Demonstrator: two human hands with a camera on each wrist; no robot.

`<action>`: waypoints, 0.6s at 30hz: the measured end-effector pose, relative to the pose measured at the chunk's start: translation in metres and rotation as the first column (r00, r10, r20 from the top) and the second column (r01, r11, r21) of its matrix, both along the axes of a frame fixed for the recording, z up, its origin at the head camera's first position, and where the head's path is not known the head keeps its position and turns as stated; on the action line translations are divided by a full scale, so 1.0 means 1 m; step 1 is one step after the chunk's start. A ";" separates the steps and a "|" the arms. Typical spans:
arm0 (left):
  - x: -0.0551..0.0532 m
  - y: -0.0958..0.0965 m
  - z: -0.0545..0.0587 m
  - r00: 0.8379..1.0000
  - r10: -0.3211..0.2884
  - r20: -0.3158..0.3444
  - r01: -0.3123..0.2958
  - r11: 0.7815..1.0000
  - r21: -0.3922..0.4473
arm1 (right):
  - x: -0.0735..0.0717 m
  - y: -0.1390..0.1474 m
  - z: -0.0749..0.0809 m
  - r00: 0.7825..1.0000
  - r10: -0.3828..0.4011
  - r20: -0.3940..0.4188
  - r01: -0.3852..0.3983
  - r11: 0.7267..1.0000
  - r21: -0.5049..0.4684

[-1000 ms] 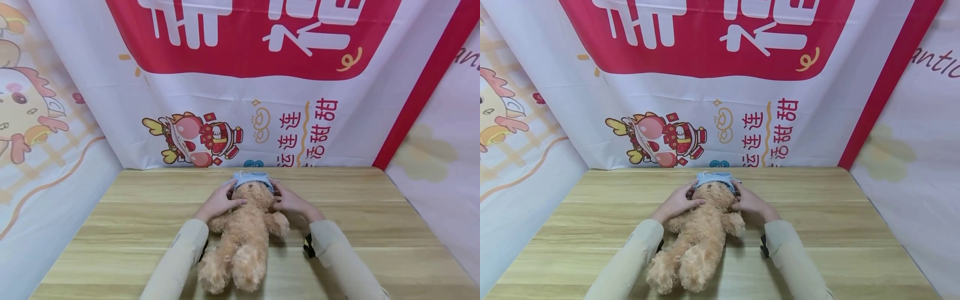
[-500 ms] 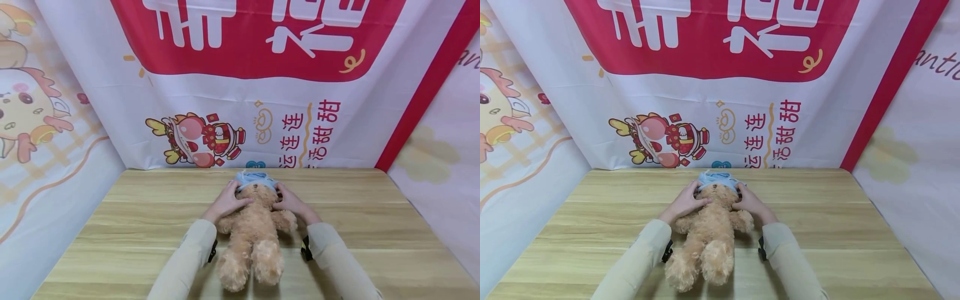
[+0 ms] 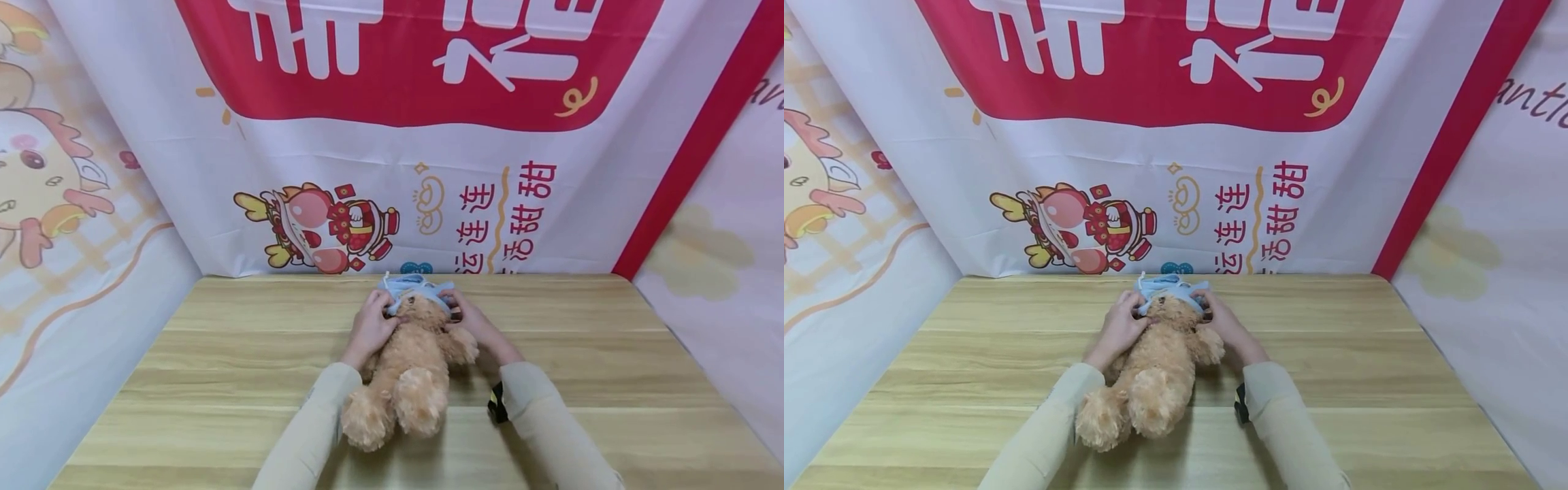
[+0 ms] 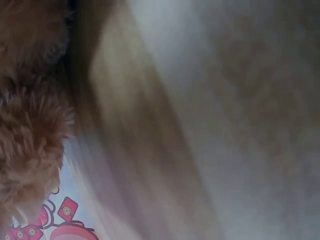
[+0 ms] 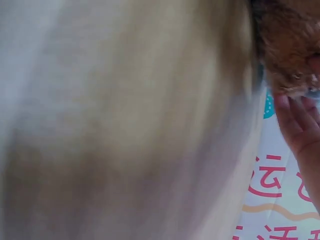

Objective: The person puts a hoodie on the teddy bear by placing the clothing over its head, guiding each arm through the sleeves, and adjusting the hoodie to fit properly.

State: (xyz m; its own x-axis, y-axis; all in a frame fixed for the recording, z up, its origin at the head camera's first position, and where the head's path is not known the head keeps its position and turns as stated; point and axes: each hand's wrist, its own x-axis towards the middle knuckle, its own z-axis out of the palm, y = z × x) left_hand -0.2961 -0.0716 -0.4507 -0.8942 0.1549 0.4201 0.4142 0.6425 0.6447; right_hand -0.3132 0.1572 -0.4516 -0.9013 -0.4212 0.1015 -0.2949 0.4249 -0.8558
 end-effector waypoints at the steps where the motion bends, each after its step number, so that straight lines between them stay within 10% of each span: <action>1: 0.000 0.000 0.000 1.000 0.001 -0.004 -0.001 1.000 -0.005 | 0.000 0.000 0.001 1.000 0.022 0.006 -0.022 1.000 0.000; 10: 0.004 0.003 0.003 0.995 0.019 -0.103 -0.030 0.994 -0.107 | -0.004 0.002 0.004 0.988 0.156 -0.011 -0.156 0.988 -0.017; 18: 0.006 0.002 0.002 0.979 0.036 -0.201 -0.066 0.988 -0.142 | 0.001 -0.002 0.003 0.987 0.107 -0.118 -0.105 0.994 0.023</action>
State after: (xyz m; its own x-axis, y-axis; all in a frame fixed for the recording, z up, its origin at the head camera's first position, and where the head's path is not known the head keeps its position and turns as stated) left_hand -0.2903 -0.0699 -0.4492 -0.8040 0.1845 0.5652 0.4879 0.7480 0.4499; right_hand -0.3125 0.1557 -0.4488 -0.8334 -0.5161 0.1977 -0.4384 0.3995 -0.8051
